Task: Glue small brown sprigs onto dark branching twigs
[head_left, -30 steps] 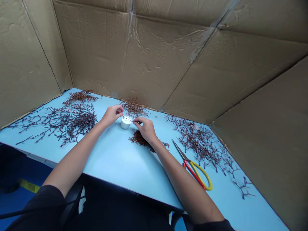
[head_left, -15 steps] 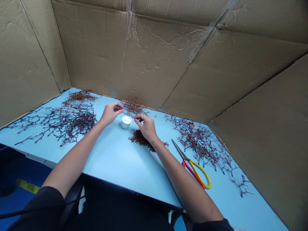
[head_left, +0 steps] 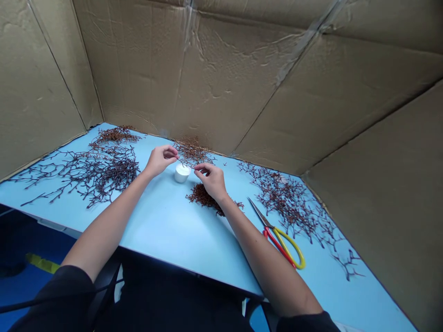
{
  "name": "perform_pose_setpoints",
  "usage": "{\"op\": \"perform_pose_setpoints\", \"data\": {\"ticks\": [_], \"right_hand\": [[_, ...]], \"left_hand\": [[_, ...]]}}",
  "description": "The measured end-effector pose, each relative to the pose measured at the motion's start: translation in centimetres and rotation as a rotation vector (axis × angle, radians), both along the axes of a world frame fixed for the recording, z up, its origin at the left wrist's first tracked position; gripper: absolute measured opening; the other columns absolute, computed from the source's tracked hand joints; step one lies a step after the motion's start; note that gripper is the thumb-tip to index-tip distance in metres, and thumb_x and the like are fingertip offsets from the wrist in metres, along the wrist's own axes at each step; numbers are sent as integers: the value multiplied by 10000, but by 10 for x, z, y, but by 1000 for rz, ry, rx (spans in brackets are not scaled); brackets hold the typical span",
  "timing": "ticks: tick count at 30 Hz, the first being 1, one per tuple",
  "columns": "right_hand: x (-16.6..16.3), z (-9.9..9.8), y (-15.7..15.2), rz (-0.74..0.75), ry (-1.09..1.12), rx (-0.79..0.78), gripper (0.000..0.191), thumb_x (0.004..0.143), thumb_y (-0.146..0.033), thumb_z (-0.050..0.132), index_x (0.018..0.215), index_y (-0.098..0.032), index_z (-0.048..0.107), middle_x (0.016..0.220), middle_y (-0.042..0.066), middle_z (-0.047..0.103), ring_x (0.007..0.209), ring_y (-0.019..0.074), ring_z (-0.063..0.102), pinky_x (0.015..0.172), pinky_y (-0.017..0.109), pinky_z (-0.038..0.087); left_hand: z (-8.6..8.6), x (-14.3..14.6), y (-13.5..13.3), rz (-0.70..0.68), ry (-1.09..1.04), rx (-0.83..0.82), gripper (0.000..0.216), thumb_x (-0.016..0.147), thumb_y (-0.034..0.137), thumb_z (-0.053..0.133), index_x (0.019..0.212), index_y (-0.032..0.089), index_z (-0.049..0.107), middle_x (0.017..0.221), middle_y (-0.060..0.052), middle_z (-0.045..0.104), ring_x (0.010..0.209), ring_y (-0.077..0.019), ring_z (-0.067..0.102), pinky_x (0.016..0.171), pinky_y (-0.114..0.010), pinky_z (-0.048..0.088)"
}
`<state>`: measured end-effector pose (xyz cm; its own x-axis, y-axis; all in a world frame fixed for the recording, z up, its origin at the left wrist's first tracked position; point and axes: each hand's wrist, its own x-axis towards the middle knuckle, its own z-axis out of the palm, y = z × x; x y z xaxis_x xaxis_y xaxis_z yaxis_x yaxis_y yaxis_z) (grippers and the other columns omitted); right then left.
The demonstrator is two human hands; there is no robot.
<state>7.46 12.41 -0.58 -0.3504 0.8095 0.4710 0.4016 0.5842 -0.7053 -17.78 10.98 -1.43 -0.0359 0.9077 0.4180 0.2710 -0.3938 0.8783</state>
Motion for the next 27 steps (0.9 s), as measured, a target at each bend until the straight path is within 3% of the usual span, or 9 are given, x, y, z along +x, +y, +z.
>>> {"op": "perform_pose_setpoints", "data": {"ticks": [4,12,18,27], "right_hand": [[3,-1,-1,-13,-37,36,134,862,-254,680,916,-220,798,969,70,828,833,226,718,851,377,569],[13,-2,1,-44,-82,98,141,895,-221,657,940,-229,791,969,62,810,817,222,715,842,384,577],[17,-2,0,-60,-86,119,150,902,-210,648,951,-224,790,981,64,808,819,217,716,846,380,578],[18,1,1,-74,-70,148,138,897,-194,650,939,-223,778,981,61,802,830,220,715,856,375,570]], "left_hand": [[-2,3,-1,0,34,-5,312,1025,376,711,1237,147,695,1204,-95,728,1033,-227,730,906,-435,643],[0,17,-6,17,44,25,199,981,325,767,1005,134,721,954,-39,763,912,-198,752,877,-405,635],[5,25,-11,37,34,41,130,794,83,748,888,172,731,885,-45,816,885,-214,793,809,-324,580],[13,29,-15,51,-1,77,121,777,164,721,895,192,722,908,-61,839,908,-239,808,726,-305,534]]}}
